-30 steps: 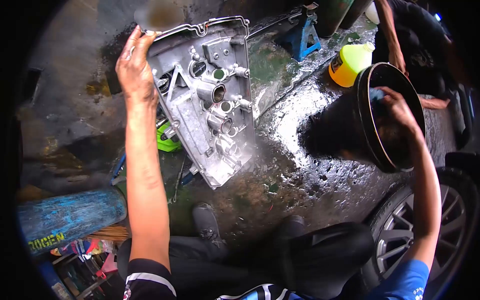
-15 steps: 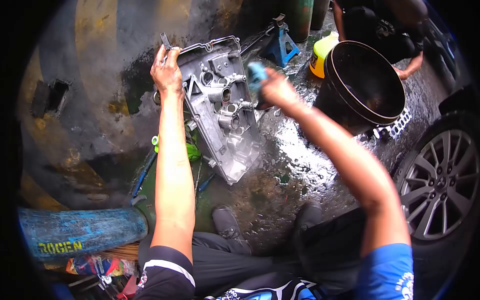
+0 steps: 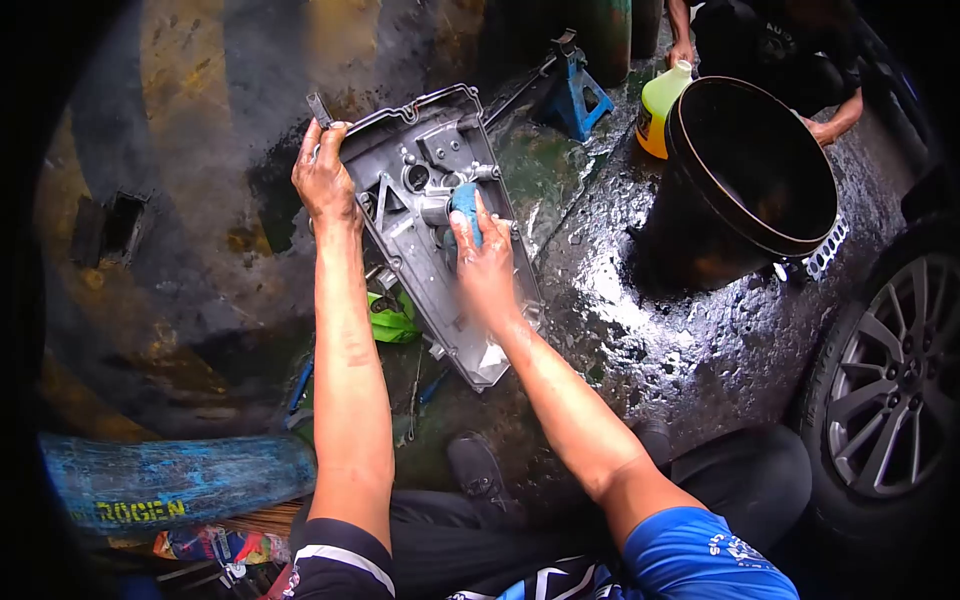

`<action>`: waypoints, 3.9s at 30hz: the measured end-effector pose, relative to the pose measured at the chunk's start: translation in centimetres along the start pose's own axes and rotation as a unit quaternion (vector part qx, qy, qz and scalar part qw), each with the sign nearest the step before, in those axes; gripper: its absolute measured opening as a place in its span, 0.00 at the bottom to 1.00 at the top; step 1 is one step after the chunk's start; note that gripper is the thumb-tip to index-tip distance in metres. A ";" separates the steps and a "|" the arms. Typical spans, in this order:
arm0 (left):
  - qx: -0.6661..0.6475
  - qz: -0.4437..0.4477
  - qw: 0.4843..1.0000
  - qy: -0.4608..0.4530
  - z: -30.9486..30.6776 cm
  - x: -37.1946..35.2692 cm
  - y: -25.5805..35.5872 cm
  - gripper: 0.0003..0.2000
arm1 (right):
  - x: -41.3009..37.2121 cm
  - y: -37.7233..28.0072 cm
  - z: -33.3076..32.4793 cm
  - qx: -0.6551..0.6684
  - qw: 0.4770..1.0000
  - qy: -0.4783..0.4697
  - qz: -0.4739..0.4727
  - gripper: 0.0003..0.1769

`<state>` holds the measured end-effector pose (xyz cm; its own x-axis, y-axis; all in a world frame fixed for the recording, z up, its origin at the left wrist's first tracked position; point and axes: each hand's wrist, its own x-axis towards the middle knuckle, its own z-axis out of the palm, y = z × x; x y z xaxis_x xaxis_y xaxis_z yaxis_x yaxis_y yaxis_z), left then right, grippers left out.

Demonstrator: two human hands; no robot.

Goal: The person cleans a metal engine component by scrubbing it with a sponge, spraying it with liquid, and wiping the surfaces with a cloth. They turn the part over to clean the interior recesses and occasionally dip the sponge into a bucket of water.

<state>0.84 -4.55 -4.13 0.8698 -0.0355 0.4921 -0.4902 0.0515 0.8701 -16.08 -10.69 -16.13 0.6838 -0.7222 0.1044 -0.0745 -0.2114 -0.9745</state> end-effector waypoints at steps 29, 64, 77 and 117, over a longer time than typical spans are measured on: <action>-0.070 -0.038 0.996 0.038 0.5 -0.4 0.4 0.21 | 4.7 1.7 -3.2 -0.099 0.972 -0.205 -0.053 0.22; -0.076 -0.049 0.996 -0.005 -1.2 -0.3 0.1 0.18 | 2.9 3.0 -5.9 0.107 0.991 -0.071 0.038 0.13; -0.117 -0.064 0.988 -0.078 -3.3 0.3 -0.6 0.19 | -2.0 0.5 1.0 0.023 0.994 0.103 -0.003 0.21; -0.155 -0.072 0.974 -0.151 0.2 -1.7 3.1 0.21 | 7.3 7.5 -10.5 0.197 0.980 0.032 -0.020 0.21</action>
<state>-2.16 -4.50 -2.24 0.8488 -0.3547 0.3920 -0.2828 0.3218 0.9036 -19.31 -24.45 -20.56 0.6331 -0.7605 0.1441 0.2455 0.0207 -0.9692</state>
